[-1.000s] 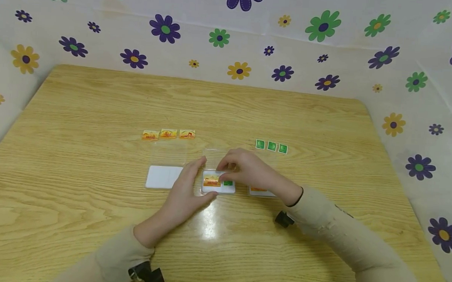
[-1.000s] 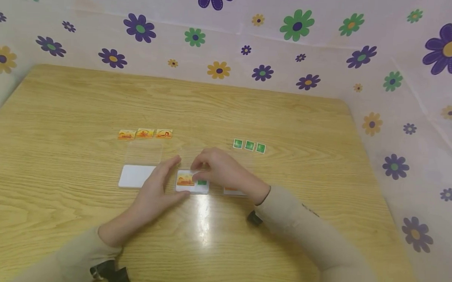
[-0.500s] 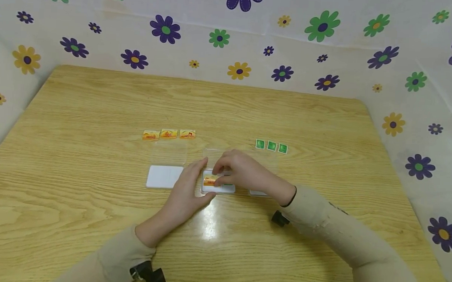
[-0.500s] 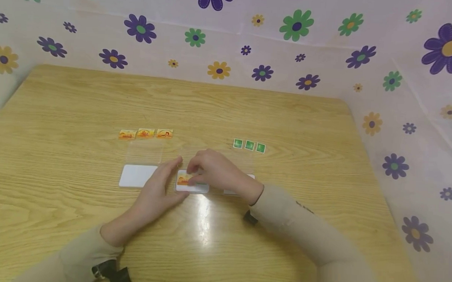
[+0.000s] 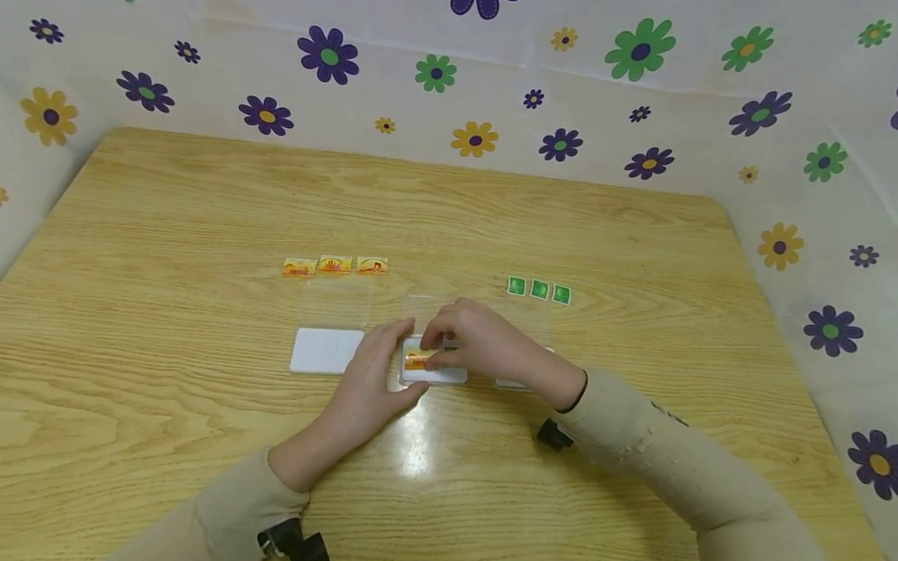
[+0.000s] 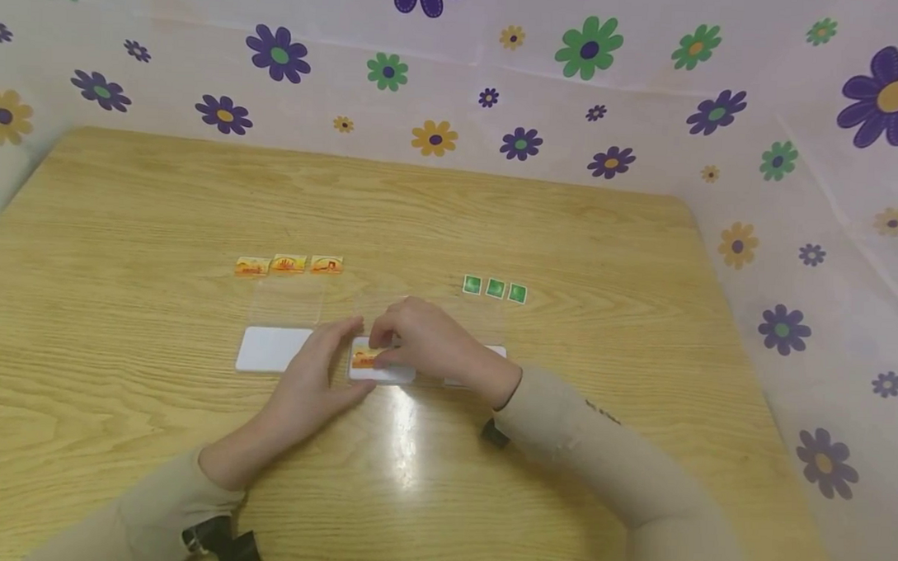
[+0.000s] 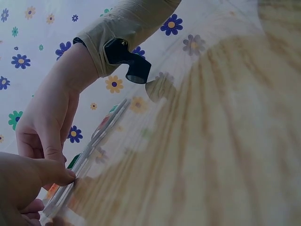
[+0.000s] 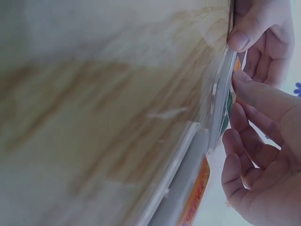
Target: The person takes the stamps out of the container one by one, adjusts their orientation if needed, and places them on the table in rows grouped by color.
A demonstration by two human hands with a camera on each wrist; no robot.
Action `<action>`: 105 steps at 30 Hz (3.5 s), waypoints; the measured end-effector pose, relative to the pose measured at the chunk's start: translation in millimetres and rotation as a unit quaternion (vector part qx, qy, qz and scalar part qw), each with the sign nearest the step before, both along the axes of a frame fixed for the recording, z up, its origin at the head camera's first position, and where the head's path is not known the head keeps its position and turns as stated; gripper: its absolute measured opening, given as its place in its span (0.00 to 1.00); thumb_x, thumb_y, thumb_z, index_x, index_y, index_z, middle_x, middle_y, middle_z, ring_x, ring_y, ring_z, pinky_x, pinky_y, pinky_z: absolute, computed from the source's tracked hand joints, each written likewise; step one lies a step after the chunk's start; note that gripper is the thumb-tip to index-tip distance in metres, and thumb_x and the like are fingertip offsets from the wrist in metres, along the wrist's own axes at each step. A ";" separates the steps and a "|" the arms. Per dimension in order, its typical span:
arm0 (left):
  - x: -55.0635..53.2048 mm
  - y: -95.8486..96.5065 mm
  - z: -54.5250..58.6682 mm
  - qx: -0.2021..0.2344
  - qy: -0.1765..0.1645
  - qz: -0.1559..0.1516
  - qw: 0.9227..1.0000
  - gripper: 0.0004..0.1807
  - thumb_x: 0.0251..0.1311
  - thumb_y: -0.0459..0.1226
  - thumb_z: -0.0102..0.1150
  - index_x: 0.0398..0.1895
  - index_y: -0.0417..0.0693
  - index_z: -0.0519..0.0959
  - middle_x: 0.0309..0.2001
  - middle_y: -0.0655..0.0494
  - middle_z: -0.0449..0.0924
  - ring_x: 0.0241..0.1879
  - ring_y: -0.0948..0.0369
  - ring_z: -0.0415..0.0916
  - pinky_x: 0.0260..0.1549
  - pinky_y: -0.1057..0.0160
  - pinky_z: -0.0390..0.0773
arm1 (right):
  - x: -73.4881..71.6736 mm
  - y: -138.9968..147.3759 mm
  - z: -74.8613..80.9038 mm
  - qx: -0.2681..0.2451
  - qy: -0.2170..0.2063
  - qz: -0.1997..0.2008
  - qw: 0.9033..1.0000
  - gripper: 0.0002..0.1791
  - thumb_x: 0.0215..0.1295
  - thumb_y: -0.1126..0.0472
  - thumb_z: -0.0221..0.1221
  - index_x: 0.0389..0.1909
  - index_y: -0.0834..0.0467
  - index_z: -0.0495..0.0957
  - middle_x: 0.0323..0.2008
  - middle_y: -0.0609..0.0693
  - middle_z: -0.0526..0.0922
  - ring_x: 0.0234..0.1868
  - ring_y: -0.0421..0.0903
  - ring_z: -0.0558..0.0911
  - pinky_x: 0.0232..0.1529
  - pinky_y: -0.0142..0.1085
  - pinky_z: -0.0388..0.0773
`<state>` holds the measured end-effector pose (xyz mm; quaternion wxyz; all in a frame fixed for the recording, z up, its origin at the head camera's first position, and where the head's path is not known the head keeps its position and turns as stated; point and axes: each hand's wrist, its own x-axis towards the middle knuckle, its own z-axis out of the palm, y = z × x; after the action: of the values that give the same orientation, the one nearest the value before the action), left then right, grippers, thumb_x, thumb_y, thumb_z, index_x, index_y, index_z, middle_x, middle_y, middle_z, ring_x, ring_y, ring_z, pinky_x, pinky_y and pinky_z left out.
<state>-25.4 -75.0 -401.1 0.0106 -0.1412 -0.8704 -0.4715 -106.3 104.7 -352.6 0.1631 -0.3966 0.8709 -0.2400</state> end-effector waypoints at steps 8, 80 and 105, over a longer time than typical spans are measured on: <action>-0.4 0.6 1.1 -0.001 0.006 0.001 1.000 0.40 0.50 0.33 0.71 0.66 0.36 0.63 0.60 0.44 0.68 0.61 0.50 0.62 0.61 0.49 0.64 | -2.2 2.6 7.0 -0.004 0.008 0.012 1.000 0.06 0.54 0.60 0.69 0.33 0.55 0.85 0.33 0.43 0.82 0.39 0.41 0.76 0.42 0.32 0.74; -1.3 1.3 3.0 -0.007 0.022 0.003 1.000 0.40 0.46 0.31 0.73 0.63 0.34 0.64 0.58 0.43 0.69 0.59 0.49 0.64 0.59 0.51 0.65 | -105.1 -47.1 13.4 0.072 -0.021 -0.076 0.994 0.10 0.58 0.59 0.67 0.37 0.59 0.84 0.36 0.50 0.83 0.39 0.44 0.79 0.45 0.35 0.75; -0.7 1.6 3.9 -0.006 0.006 0.003 1.000 0.38 0.48 0.32 0.71 0.63 0.35 0.64 0.57 0.44 0.69 0.58 0.51 0.64 0.59 0.52 0.65 | -54.1 -1.6 22.8 -0.007 -0.066 -0.039 0.997 0.05 0.57 0.57 0.68 0.30 0.55 0.84 0.30 0.44 0.81 0.33 0.43 0.75 0.35 0.35 0.74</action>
<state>-26.1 -73.3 -397.1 0.0163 -0.1414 -0.8738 -0.4651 -160.4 103.1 -329.7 0.2080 -0.3464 0.8713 -0.2784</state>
